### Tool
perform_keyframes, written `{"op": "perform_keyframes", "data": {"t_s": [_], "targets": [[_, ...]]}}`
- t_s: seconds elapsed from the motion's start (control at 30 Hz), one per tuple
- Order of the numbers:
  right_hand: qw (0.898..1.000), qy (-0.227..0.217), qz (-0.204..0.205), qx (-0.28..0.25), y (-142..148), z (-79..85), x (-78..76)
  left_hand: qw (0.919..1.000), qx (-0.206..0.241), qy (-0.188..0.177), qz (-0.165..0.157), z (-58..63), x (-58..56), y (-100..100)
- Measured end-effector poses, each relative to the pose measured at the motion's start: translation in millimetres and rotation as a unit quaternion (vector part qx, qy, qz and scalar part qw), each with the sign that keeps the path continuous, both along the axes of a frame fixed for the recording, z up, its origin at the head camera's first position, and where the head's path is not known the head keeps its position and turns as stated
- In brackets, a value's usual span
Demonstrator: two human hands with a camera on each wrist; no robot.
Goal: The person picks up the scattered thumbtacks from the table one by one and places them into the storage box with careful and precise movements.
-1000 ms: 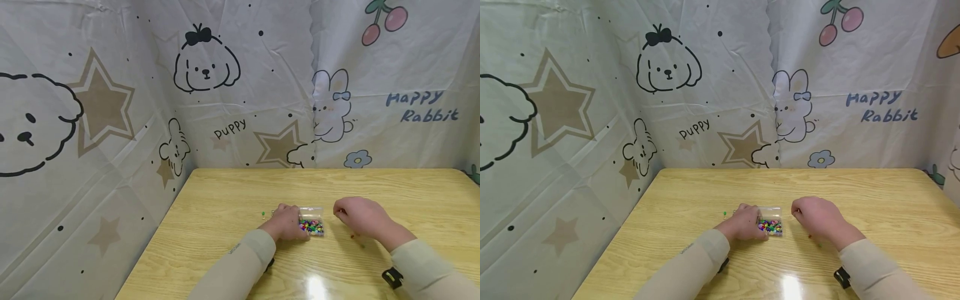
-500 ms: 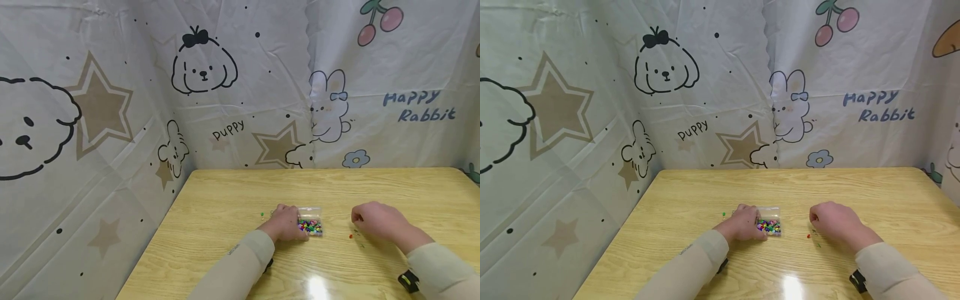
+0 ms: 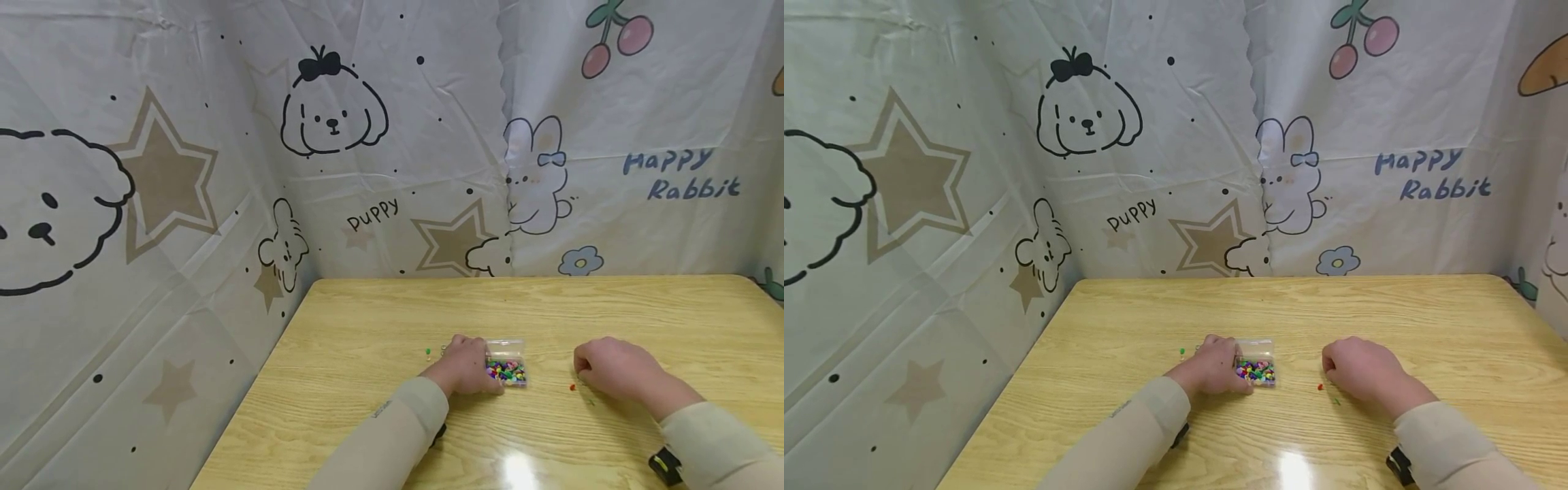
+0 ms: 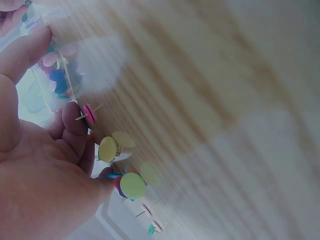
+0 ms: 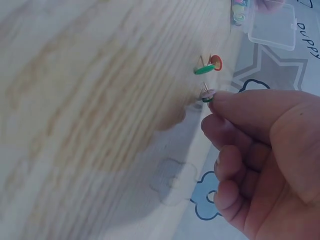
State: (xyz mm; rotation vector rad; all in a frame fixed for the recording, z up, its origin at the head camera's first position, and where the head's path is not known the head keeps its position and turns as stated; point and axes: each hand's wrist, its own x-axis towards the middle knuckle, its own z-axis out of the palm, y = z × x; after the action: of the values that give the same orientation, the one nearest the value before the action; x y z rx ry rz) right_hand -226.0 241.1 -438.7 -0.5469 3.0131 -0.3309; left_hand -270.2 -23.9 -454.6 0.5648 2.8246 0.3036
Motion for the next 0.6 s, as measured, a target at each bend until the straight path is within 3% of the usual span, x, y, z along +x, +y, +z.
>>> {"op": "perform_keyframes", "data": {"t_s": [0.6], "targets": [[1.000, 0.016, -0.001, 0.010, -0.5, -2.7, -0.1, 0.9999, -0.005, 0.010, -0.003, -0.3, 0.1, 0.4]]}}
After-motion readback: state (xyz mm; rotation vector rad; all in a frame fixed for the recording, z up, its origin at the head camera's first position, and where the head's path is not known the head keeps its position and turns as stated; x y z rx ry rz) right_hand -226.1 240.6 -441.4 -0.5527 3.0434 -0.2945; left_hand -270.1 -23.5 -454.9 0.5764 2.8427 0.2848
